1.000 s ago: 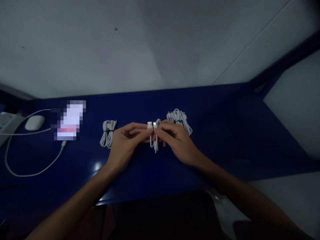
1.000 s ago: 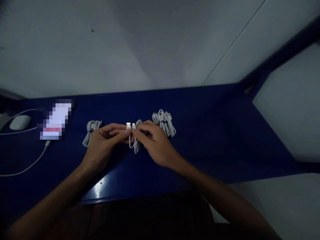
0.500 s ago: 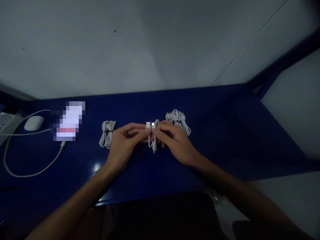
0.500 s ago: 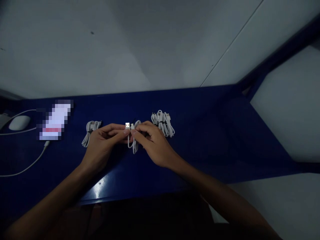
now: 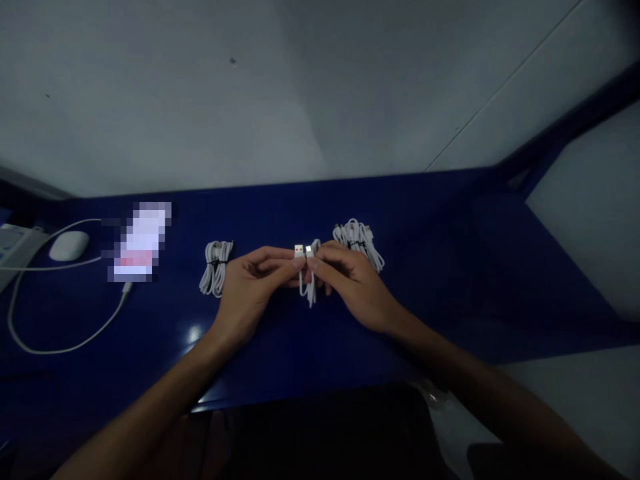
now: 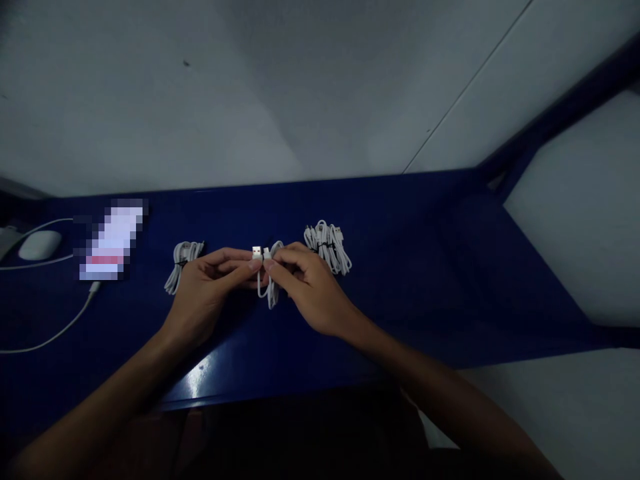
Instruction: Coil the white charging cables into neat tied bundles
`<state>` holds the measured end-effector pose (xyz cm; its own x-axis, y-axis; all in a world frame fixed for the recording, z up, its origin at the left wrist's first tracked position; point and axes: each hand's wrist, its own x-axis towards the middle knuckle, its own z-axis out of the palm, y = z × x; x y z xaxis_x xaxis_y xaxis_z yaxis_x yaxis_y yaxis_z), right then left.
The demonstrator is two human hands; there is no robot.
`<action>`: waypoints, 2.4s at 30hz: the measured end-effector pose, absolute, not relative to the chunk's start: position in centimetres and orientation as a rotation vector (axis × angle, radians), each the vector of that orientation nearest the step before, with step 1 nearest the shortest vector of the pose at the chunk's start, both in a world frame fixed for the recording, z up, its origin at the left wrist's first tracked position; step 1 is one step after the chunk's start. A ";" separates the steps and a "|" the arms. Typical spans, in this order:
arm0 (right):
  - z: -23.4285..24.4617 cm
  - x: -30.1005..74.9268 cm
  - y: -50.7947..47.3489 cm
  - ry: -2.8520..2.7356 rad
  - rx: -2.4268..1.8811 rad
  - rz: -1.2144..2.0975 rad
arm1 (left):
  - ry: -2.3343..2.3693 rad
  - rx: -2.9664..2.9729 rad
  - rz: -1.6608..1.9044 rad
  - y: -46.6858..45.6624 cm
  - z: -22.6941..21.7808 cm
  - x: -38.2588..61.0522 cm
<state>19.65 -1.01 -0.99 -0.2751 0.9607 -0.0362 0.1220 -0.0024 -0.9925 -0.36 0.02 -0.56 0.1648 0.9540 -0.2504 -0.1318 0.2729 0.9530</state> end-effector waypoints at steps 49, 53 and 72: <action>-0.6 19.5 -1.1 -1.508 -1.173 1.362 | 1.114 0.963 0.966 -0.1 -0.2 -0.4; -0.5 19.4 -1.0 -1.512 -1.166 1.358 | 1.129 0.968 0.953 -0.1 -0.2 -0.4; -0.7 19.6 -1.1 -1.497 -1.178 1.383 | 1.104 0.984 0.958 -0.1 -0.6 -0.5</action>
<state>19.65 -1.05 -0.71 -0.2784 0.9591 -0.0505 0.1262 -0.0156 -0.9919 -0.49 -0.09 -0.58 0.1811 0.9502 -0.2536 -0.1180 0.2770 0.9536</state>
